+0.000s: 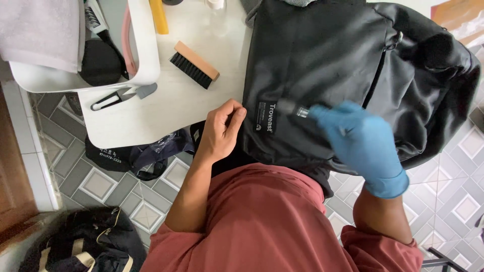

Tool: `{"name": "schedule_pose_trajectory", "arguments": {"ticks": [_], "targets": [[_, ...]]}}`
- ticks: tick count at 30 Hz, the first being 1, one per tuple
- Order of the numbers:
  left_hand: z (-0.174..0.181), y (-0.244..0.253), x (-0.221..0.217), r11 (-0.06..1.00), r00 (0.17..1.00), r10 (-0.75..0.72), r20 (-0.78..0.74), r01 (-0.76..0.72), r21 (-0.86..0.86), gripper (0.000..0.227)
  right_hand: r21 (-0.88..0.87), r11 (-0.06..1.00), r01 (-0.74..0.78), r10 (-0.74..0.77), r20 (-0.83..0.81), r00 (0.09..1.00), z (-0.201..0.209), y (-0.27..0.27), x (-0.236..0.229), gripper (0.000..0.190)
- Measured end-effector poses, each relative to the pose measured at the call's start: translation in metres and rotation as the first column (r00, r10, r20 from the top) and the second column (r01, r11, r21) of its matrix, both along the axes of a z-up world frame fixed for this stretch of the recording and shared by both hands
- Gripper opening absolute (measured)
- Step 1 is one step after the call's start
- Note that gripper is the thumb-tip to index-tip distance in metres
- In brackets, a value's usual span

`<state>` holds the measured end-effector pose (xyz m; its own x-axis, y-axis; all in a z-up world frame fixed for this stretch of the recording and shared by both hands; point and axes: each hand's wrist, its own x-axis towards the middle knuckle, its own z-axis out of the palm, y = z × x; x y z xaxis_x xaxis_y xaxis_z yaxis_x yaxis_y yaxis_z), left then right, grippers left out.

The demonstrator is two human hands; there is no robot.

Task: The person cleans a black backpack by wiping the surface with a cloth, spraying a liquid onto a label and the bag, and scrubbing a label with a brush.

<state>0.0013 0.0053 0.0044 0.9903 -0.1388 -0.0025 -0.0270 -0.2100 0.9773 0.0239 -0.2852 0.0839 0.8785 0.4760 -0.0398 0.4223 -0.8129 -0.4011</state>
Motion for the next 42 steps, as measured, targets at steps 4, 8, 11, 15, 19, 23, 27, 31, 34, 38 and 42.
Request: {"name": "schedule_pose_trajectory", "arguments": {"ticks": [4,8,11,15,19,23,27,31,34,38,42], "targets": [[-0.001,0.001,0.000,1.000,1.000,-0.003,0.007,0.003,0.030,0.036,-0.037,0.999,-0.013,0.010,-0.069,0.998,0.002,0.006,-0.006,0.034],[-0.001,0.002,-0.001,1.000,1.000,-0.015,0.007,0.014,0.026,0.035,0.063,0.963,0.262,-0.268,0.308,0.913,-0.010,-0.006,0.003,0.027],[-0.001,0.005,-0.005,0.996,0.997,-0.031,0.070,0.025,0.086,0.038,0.347,0.906,0.240,-0.288,0.091,0.953,0.005,-0.006,0.006,0.024],[0.006,0.014,-0.022,0.984,0.993,-0.012,0.115,-0.008,0.178,0.033,0.435,0.857,0.278,-0.367,0.135,0.921,0.013,-0.032,0.009,0.030],[0.013,0.031,-0.045,0.938,0.989,0.128,0.077,-0.146,0.314,0.024,0.408,0.838,0.362,-0.468,0.195,0.862,0.020,-0.062,0.011,0.031],[0.019,0.048,-0.054,0.895,0.983,0.167,0.072,-0.182,0.407,0.026,0.428,0.786,0.447,-0.556,0.171,0.813,0.013,-0.091,0.010,0.040],[0.030,0.046,-0.051,0.815,0.981,0.193,0.004,-0.162,0.556,0.027,0.433,0.715,0.548,-0.630,0.061,0.774,0.010,-0.096,0.005,0.039],[0.036,0.036,-0.041,0.729,0.964,0.241,0.114,-0.258,0.634,0.023,0.302,0.731,0.612,-0.666,0.118,0.737,0.001,-0.105,-0.006,0.054],[0.037,0.016,-0.022,0.766,0.978,0.103,0.183,-0.195,0.613,0.013,0.227,0.753,0.617,-0.636,0.014,0.771,-0.010,-0.097,0.006,0.064],[0.057,-0.020,0.001,0.765,0.961,-0.026,0.275,-0.158,0.625,0.022,0.226,0.636,0.738,-0.755,-0.014,0.655,-0.057,-0.116,0.012,0.046],[0.081,-0.059,0.033,0.800,0.855,-0.188,0.483,-0.152,0.580,0.033,0.480,0.554,0.680,-0.740,-0.090,0.666,-0.059,-0.123,0.019,0.008]]}}
